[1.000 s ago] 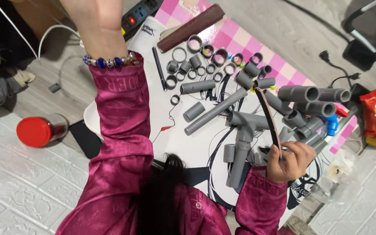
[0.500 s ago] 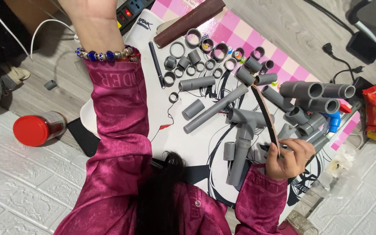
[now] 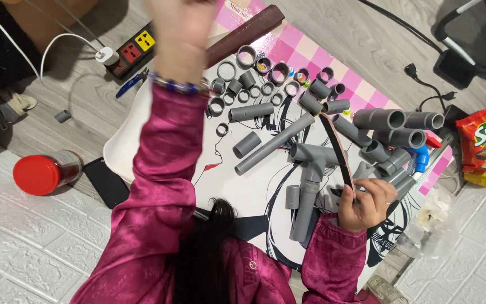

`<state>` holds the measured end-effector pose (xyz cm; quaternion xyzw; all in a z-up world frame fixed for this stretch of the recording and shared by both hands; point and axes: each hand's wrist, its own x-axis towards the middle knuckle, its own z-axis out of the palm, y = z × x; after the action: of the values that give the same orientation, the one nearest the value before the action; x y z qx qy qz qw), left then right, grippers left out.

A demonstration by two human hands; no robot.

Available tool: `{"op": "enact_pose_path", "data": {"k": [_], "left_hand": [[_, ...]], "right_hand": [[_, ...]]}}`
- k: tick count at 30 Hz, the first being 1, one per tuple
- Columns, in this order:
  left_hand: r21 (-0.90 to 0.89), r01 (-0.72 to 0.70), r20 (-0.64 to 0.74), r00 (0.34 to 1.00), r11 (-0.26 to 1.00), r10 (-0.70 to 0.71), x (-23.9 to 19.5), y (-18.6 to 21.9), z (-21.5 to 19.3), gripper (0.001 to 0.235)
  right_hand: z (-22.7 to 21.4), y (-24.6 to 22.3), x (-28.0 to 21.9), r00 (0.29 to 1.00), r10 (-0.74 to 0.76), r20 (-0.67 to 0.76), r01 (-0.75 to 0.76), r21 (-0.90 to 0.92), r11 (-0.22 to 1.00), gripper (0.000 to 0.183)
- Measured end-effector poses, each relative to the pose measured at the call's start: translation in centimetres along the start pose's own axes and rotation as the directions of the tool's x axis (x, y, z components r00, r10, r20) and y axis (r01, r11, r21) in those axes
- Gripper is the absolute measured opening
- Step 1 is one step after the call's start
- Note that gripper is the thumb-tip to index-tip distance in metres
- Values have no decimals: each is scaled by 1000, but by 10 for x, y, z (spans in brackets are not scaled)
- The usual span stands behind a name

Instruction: The person sits on the floor and assembles various gray plastic pipe fittings and tubes. They connect straight pipes, elbows, and T-joints to build a structure, occasionally picking up and examining different pieces from a pile on a mat.

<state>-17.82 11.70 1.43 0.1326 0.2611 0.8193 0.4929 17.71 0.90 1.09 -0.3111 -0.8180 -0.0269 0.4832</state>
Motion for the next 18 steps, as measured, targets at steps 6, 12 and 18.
{"op": "enact_pose_path", "data": {"k": [6,12,18], "left_hand": [[221,56,144,985,974,-89,-33,-42,71,10],[794,-426,466,885,433,17,-57,-62,84,27],[715,-679,676,732,166,86,-70,-75,79,11]], "right_hand": [[-3,-9,-6,980,186,64,-181,-80,980,30],[-3,-10,-5,978,193,75,-187,-79,979,29],[-3,-9,-5,981,183,61,-179,-72,981,31]]}}
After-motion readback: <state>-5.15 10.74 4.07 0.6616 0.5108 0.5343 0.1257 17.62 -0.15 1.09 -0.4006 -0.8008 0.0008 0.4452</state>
